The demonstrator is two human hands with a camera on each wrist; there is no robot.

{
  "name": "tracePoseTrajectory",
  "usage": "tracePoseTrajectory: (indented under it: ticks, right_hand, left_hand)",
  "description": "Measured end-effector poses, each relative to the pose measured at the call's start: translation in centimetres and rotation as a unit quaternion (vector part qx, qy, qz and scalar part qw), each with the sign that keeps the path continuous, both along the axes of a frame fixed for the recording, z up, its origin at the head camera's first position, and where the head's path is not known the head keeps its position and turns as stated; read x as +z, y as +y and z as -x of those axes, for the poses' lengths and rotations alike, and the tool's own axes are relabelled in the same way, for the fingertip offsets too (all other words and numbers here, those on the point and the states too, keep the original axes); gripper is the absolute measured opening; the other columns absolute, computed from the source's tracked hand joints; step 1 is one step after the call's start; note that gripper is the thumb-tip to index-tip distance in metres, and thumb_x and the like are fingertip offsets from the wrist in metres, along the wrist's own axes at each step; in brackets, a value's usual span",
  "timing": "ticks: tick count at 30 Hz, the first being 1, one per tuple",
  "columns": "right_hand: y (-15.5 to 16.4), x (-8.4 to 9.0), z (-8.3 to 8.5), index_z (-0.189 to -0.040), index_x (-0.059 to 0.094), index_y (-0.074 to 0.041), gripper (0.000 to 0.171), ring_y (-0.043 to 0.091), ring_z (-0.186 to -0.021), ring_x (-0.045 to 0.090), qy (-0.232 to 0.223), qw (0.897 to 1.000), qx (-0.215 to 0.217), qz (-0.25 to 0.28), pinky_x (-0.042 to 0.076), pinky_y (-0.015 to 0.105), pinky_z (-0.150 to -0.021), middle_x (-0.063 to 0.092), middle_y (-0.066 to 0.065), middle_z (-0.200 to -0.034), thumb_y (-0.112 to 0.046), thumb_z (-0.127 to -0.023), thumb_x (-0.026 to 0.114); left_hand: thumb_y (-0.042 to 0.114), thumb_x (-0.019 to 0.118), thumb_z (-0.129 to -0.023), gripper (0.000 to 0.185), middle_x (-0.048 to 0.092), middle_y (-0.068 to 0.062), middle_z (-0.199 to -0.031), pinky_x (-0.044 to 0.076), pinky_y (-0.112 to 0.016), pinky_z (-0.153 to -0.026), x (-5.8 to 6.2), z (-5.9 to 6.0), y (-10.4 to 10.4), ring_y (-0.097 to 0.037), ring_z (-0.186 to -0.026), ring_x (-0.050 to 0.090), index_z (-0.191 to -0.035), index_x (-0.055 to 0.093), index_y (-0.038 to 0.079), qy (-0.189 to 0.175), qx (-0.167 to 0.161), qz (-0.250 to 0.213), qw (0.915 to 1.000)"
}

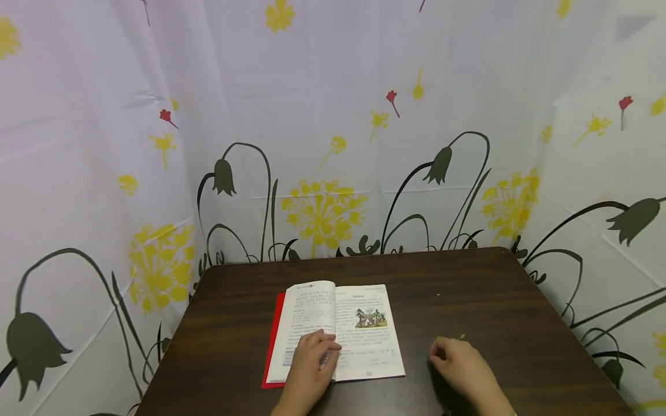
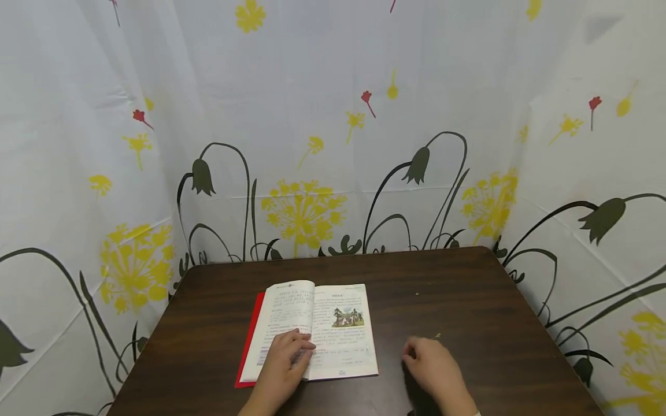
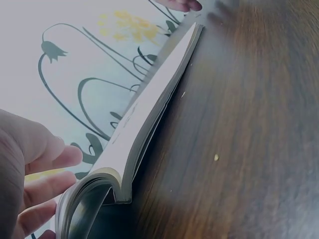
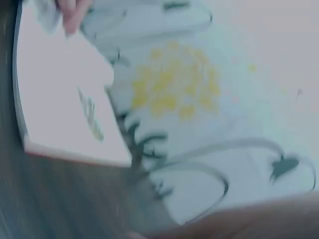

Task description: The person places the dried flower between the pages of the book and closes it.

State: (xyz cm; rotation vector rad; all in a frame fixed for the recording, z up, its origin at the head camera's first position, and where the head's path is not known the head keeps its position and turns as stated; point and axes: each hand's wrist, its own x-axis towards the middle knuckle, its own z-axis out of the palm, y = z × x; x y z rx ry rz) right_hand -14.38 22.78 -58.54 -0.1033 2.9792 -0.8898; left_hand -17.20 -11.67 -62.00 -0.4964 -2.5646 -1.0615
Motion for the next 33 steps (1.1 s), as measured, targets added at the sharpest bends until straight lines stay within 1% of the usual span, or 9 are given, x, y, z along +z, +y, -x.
tracePoseTrajectory:
  ticks: [3,7,10,13,18,22,27,30,33]
  right_hand:
    - [1.4,-0.8,0.6,-0.098,0.072,-0.013,0.010,0.013,-0.074,0.062,-0.024,0.995,-0.102,-0.006,0.052,0.038,-0.065,0.072,-0.001,-0.087,-0.018,-0.098,0.080]
    - [2.1,-2.2,1.2,-0.106,0.068,-0.003,0.029,0.018,-0.075,0.065,-0.032,0.988,-0.149,0.009,0.053,0.038,-0.063,0.072,0.009,-0.094,-0.027,-0.098,0.081]
    - [2.0,-3.0,1.4,-0.112,0.069,-0.002,0.033,0.017,-0.076,0.066,-0.020,0.987,-0.156,0.016,0.054,0.036,-0.063,0.073,0.010,-0.099,-0.028,-0.097,0.082]
    - [1.7,-3.4,1.3,-0.115,0.071,-0.005,0.025,0.016,-0.073,0.063,-0.006,0.989,-0.145,0.021,0.051,0.032,-0.060,0.070,0.006,-0.094,-0.020,-0.098,0.081]
    - [1.4,-3.6,1.3,-0.111,0.076,-0.013,0.015,0.015,-0.068,0.054,0.015,0.991,-0.132,0.028,0.043,0.028,-0.056,0.063,0.000,-0.086,-0.013,-0.097,0.080]
    - [1.5,-3.5,1.3,-0.106,0.076,-0.009,0.014,0.015,-0.073,0.056,0.023,0.988,-0.151,0.032,0.045,0.029,-0.060,0.062,0.003,-0.092,-0.016,-0.096,0.082]
    - [1.7,-3.7,1.5,-0.091,0.075,-0.012,0.012,0.015,-0.076,0.056,0.024,0.985,-0.170,0.026,0.044,0.031,-0.064,0.061,0.003,-0.092,-0.020,-0.096,0.082]
    - [1.7,-3.8,1.6,-0.088,0.074,-0.013,0.013,0.015,-0.075,0.056,0.026,0.987,-0.160,0.015,0.045,0.034,-0.065,0.060,0.003,-0.091,-0.019,-0.097,0.080]
    - [1.7,-3.9,1.7,-0.087,0.072,-0.014,0.013,0.016,-0.076,0.056,0.031,0.989,-0.147,-0.003,0.048,0.038,-0.068,0.060,0.003,-0.091,-0.017,-0.098,0.078]
  left_hand:
    - [0.010,0.081,-0.094,0.010,0.078,-0.002,-0.118,0.047,-0.060,-0.110,0.1,-0.1,-0.2,-0.033,-0.129,0.064,-0.097,0.083,0.019,-0.001,0.001,0.002,1.0000]
    - [0.011,0.080,-0.094,0.010,0.077,-0.001,-0.119,0.046,-0.061,-0.111,0.2,-0.2,-0.3,-0.032,-0.129,0.062,-0.097,0.083,0.020,-0.012,0.000,0.001,0.9999]
    - [0.011,0.079,-0.095,0.011,0.076,0.000,-0.119,0.045,-0.062,-0.111,0.1,-0.3,-0.3,-0.032,-0.130,0.061,-0.097,0.082,0.022,-0.019,0.000,0.003,0.9998]
    - [0.011,0.078,-0.095,0.013,0.075,0.001,-0.119,0.045,-0.062,-0.111,-0.1,-0.5,-0.3,-0.032,-0.131,0.060,-0.096,0.082,0.024,-0.029,0.000,0.005,0.9996]
    - [0.011,0.078,-0.096,0.013,0.074,0.001,-0.121,0.043,-0.061,-0.113,-0.3,-0.5,-0.3,-0.031,-0.132,0.059,-0.097,0.081,0.024,-0.032,-0.005,-0.001,0.9995]
    - [0.012,0.080,-0.094,0.012,0.073,-0.001,-0.123,0.042,-0.062,-0.112,-0.3,-0.4,-0.2,-0.034,-0.133,0.058,-0.098,0.081,0.023,-0.027,-0.010,0.001,0.9996]
    - [0.020,0.080,-0.093,0.013,0.066,-0.003,-0.133,0.042,-0.066,-0.107,-0.8,-0.2,-0.2,-0.041,-0.137,0.050,-0.105,0.079,0.027,-0.046,-0.031,0.051,0.9972]
    - [0.028,0.079,-0.094,0.020,0.060,-0.005,-0.144,0.039,-0.070,-0.107,-1.1,-0.1,-0.2,-0.047,-0.145,0.041,-0.114,0.076,0.028,-0.071,-0.051,0.085,0.9926]
    - [0.034,0.079,-0.095,0.027,0.056,-0.006,-0.152,0.035,-0.074,-0.109,-1.3,-0.1,-0.2,-0.049,-0.150,0.033,-0.121,0.073,0.029,-0.092,-0.066,0.100,0.9885]
